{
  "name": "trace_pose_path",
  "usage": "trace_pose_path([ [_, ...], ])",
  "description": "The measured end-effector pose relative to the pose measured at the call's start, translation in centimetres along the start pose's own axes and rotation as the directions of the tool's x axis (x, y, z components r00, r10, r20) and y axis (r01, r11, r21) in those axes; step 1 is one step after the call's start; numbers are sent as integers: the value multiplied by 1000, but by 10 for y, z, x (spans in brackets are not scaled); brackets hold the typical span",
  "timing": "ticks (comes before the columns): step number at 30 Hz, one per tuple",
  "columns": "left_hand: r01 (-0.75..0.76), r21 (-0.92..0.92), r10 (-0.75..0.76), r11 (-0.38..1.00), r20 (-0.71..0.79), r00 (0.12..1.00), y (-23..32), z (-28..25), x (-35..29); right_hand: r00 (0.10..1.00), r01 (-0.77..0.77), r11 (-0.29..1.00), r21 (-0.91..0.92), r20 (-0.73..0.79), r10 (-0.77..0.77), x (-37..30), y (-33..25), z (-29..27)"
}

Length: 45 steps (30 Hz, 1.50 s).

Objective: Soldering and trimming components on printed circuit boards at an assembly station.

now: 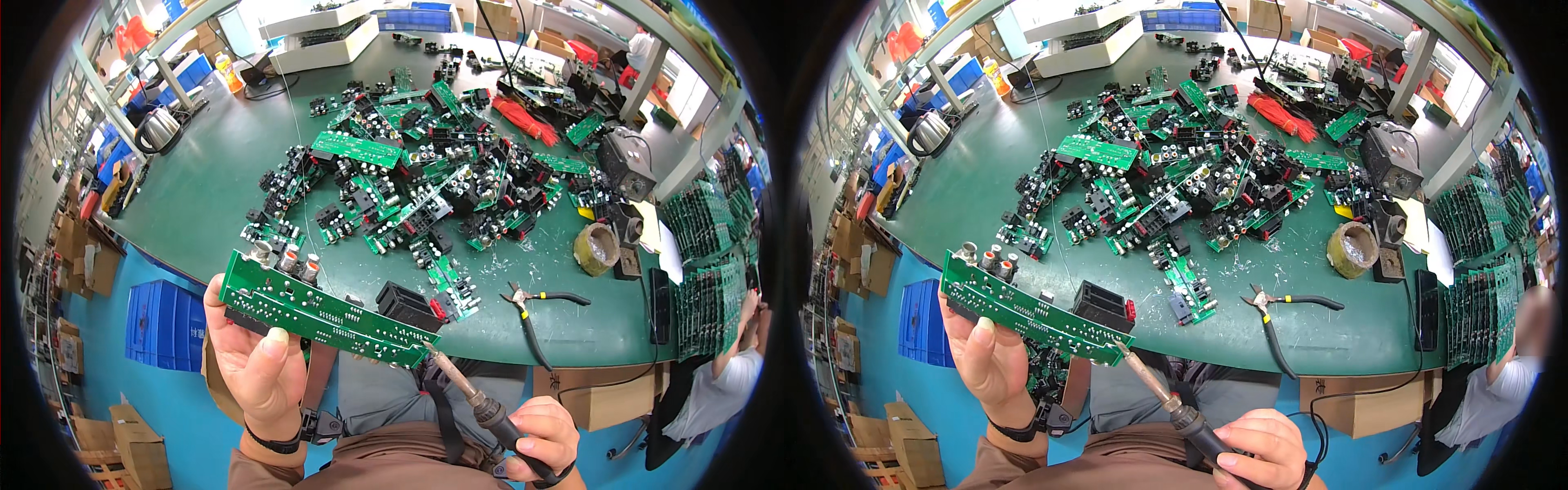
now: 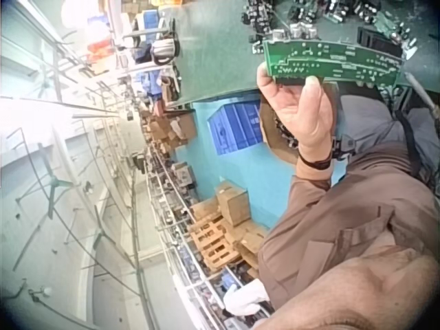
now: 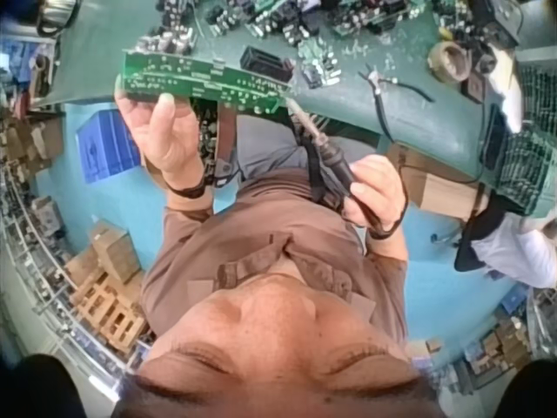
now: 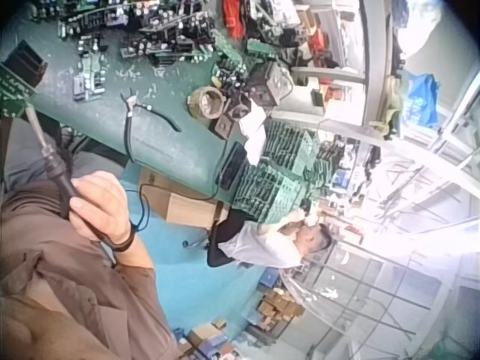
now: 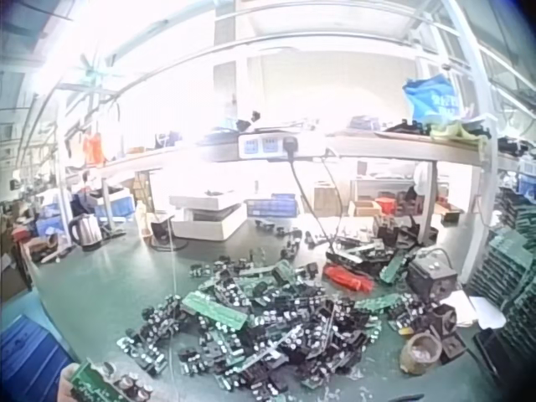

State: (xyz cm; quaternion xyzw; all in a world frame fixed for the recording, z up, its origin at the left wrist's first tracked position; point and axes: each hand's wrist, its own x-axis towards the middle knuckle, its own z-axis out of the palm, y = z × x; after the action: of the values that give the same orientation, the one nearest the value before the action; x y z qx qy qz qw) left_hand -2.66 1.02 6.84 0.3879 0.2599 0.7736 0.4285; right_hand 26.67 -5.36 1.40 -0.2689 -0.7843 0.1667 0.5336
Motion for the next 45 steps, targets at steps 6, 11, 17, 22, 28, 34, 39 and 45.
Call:
trace_pose_path([
  [6,1,-2,-1,1000,-11,1000,0,-1,-3,999,7,998,-63,39,-4,1,-3,0],
  [11,-14,-5,13,1000,-14,1000,0,-4,-2,998,27,989,-145,66,-18,2,-6,1],
  [17,-10,-3,10,1000,-14,1000,0,-3,-2,999,-13,992,-123,45,19,1,-7,1],
  [22,-3,-9,3,1000,-17,1000,-1,-2,0,999,-15,999,-30,35,16,2,-6,-3],
  [28,-6,-7,6,1000,-7,1000,-6,-2,2,1000,1,1000,8,9,-1,1,-5,-8],
  [34,18,9,-18,1000,21,1000,-9,2,7,997,-63,997,51,-39,65,-7,0,-11],
  [39,85,-42,-84,995,39,996,-18,11,19,932,-154,932,329,-266,248,-13,-1,10],
  [45,130,90,-135,987,55,989,-19,19,29,951,-222,840,495,-81,299,-9,-9,4],
])
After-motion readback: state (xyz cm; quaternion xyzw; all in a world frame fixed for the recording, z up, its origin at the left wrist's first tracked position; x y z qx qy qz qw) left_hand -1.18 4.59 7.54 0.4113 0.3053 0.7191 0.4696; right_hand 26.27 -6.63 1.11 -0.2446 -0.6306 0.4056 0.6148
